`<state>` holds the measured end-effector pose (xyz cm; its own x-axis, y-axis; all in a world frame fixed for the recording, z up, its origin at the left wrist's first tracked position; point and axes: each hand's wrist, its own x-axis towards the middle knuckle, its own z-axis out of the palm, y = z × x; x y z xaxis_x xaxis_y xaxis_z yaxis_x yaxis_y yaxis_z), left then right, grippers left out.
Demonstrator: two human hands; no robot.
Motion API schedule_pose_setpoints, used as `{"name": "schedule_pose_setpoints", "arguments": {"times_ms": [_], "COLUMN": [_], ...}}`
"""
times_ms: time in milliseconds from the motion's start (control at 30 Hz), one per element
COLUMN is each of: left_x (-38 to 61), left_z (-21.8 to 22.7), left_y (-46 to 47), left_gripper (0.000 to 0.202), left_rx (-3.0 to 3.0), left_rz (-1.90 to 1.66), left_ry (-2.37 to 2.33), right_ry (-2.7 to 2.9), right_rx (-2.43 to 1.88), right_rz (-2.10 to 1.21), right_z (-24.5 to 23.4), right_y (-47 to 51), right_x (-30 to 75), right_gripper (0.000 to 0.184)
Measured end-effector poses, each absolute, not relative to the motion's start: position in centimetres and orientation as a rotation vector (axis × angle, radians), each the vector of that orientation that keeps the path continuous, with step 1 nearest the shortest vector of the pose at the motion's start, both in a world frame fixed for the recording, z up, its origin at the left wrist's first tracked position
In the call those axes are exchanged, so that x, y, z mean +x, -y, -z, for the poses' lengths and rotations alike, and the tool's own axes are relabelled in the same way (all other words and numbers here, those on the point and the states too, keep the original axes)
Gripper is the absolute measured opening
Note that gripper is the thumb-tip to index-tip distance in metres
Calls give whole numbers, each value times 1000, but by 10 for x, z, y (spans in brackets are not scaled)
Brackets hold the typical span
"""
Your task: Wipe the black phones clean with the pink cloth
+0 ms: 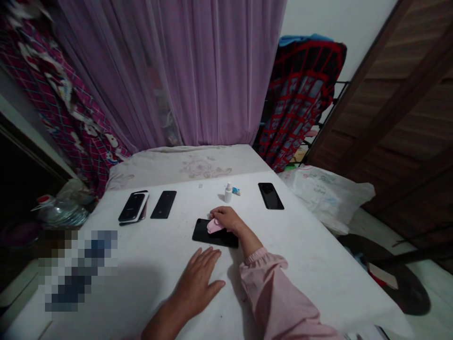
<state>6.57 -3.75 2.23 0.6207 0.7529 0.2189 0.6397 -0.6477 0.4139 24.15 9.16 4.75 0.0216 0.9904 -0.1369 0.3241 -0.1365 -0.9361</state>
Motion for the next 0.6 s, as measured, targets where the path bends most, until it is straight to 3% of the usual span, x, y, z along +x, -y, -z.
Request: {"name": "schedule_pose_setpoints", "arguments": {"times_ms": [133, 333, 600], "left_x": [66, 67, 79], "left_z": [-35, -25, -20], "left_y": [20, -4, -19], "left_gripper": [40, 45, 27], "left_rx": [2551, 2662, 2753], "left_rz": [-541, -619, -595], "left_ry": [-1084, -1206, -1302], "right_ry": [1421, 1664, 2080], "right_rx": [-1608, -1663, -1698], "right_rz": [-1003, -763, -676], "right_z": [-56, -58, -58], "right_y": [-101, -108, -101], "right_x": [249, 213, 180], "right_gripper": [25, 38, 31]}}
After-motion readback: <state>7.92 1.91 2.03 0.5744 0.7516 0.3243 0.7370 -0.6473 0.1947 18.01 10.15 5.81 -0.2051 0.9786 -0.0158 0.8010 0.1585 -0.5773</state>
